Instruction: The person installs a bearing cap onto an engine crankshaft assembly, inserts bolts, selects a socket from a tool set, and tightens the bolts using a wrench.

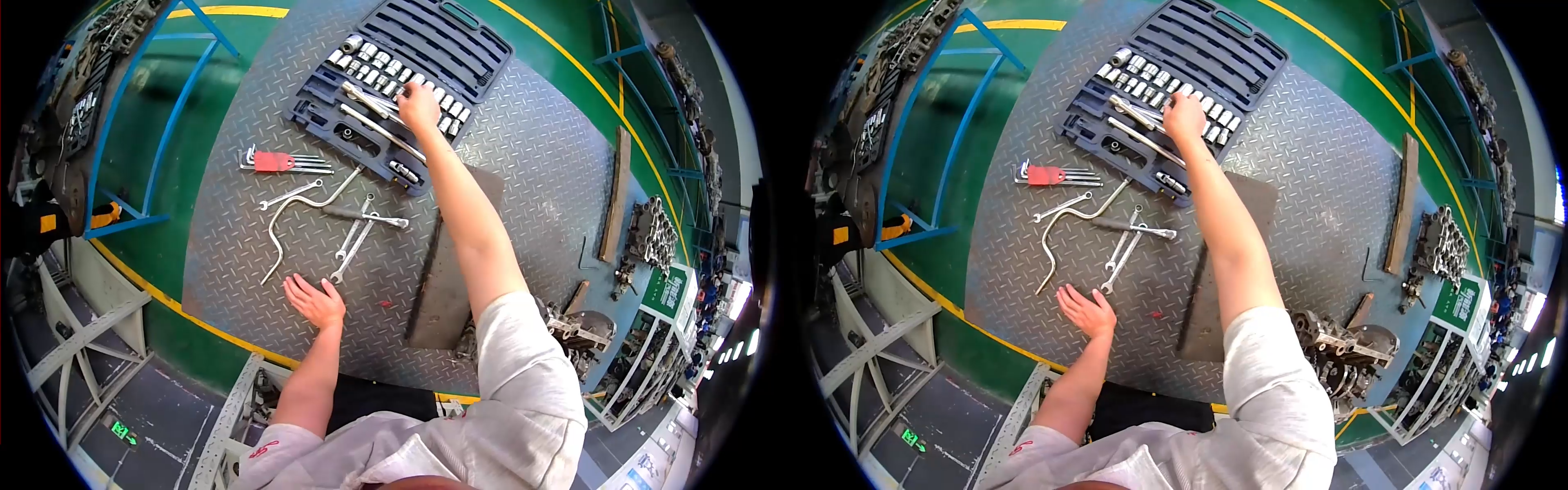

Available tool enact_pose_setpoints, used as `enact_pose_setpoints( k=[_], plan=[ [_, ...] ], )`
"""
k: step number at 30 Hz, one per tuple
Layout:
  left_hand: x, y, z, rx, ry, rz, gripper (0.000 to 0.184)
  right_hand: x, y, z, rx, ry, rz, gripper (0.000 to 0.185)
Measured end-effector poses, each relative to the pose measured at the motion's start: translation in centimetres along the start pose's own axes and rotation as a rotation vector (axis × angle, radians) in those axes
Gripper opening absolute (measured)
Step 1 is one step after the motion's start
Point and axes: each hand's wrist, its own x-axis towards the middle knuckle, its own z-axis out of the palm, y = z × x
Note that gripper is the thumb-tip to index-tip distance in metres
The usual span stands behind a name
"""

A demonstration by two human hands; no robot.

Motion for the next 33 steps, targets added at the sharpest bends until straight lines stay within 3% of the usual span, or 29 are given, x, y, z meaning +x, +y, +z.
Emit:
enact_pose_setpoints(
  k=[3,4,6,7,8,10,14,17,19,20,22,23,24,26,28,31,32,33],
  plan=[
    [0.4,0.1,0.5,0.006,0.005,0.001,0.065,0.2,0.9,-0.2,0.117,0.012,-0.084,0.026],
    [0.2,-0.1,0.3,0.018,0.002,0.008,0.066,0.5,1.4,-0.6,0.326,-0.090,-0.020,0.026],
    [0.3,-0.1,0.4,0.016,-0.008,-0.003,0.067,0.6,1.9,-1.1,0.924,0.010,0.220,0.023],
    [0.2,-0.2,0.3,0.014,-0.009,-0.003,0.066,0.1,2.2,-2.5,1.666,-0.122,0.330,0.020],
    [0.2,0.0,0.2,0.009,-0.013,0.000,0.066,-2.4,1.4,-5.9,2.163,-0.308,0.340,0.017],
    [0.3,0.1,0.3,0.010,-0.018,0.010,0.066,-7.1,-0.7,-10.1,2.444,-0.409,0.189,0.017],
    [0.0,0.0,0.1,0.018,-0.015,0.021,0.067,-13.4,-2.9,-14.7,2.646,-0.507,0.051,0.018],
    [-0.2,-0.2,0.3,0.026,-0.023,0.018,0.067,-15.0,-2.5,-15.1,2.625,-0.563,0.000,0.019],
    [-0.3,-0.1,0.2,0.026,-0.011,0.016,0.067,-15.6,-2.3,-15.2,2.454,-0.348,0.163,0.014],
    [-0.2,-0.2,0.4,0.019,0.004,0.020,0.068,-15.4,-1.9,-14.7,2.462,-0.362,0.165,0.014],
    [-0.4,-0.3,0.4,0.028,0.016,0.017,0.068,-14.4,-0.4,-12.6,1.744,-0.092,0.233,0.011],
    [-0.4,-0.2,0.4,0.031,0.016,0.014,0.068,-13.5,0.1,-11.2,1.409,-0.042,0.296,0.019],
    [-0.2,-0.1,0.5,0.033,0.017,0.010,0.068,-12.5,1.4,-8.7,1.022,0.026,0.278,0.027],
    [-0.2,-0.4,0.6,0.042,0.019,0.004,0.068,-9.8,2.2,-5.7,0.604,0.117,0.148,0.037],
    [-0.3,-0.2,0.5,0.021,-0.004,0.006,0.069,-5.5,3.1,-2.6,0.487,-0.003,0.099,0.040],
    [-0.2,-0.3,0.6,0.032,-0.025,-0.011,0.069,-0.9,1.2,-2.4,0.252,-0.073,0.020,0.029],
    [0.0,-0.3,0.7,0.037,-0.022,-0.017,0.069,-0.5,0.3,-2.3,0.054,0.106,-0.121,0.027],
    [0.0,-0.2,0.7,0.036,-0.005,-0.002,0.069,0.1,0.1,-1.4,0.049,0.134,-0.168,0.028]
  ],
)
